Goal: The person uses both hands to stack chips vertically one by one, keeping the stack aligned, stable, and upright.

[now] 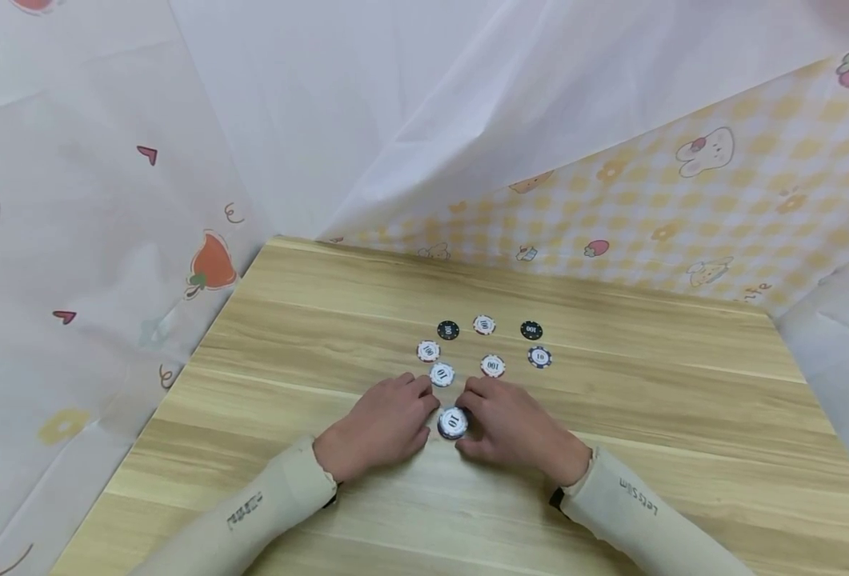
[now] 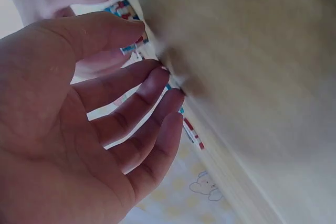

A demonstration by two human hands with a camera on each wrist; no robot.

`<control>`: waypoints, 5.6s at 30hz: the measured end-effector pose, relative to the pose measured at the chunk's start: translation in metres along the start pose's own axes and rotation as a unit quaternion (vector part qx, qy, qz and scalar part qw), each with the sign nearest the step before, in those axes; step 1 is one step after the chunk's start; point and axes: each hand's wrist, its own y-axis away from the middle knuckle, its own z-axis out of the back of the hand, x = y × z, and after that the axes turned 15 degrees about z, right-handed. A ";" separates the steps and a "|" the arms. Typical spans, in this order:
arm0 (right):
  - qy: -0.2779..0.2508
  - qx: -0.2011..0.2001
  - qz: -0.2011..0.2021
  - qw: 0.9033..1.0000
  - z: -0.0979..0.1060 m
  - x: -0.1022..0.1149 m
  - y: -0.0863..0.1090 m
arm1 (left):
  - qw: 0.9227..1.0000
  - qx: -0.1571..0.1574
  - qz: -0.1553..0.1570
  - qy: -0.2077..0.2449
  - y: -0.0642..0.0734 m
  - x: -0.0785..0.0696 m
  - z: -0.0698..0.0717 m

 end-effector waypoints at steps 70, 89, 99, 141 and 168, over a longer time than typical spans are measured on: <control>-0.035 -0.009 -0.014 0.999 -0.002 -0.004 0.002 | 1.000 0.001 -0.017 -0.006 -0.066 0.021 0.000; -0.026 -0.024 0.005 0.999 -0.002 -0.004 0.002 | 0.999 -0.021 -0.035 0.020 -0.052 0.022 0.005; -0.032 -0.019 0.007 0.999 -0.002 -0.004 0.002 | 0.998 -0.029 -0.047 0.031 -0.045 0.021 0.006; -0.021 -0.024 0.002 0.999 -0.005 -0.005 0.003 | 0.993 -0.041 -0.105 0.034 -0.027 -0.003 0.008; -0.016 -0.026 0.005 1.000 -0.004 -0.004 0.002 | 0.992 -0.056 -0.113 0.013 -0.026 -0.002 0.003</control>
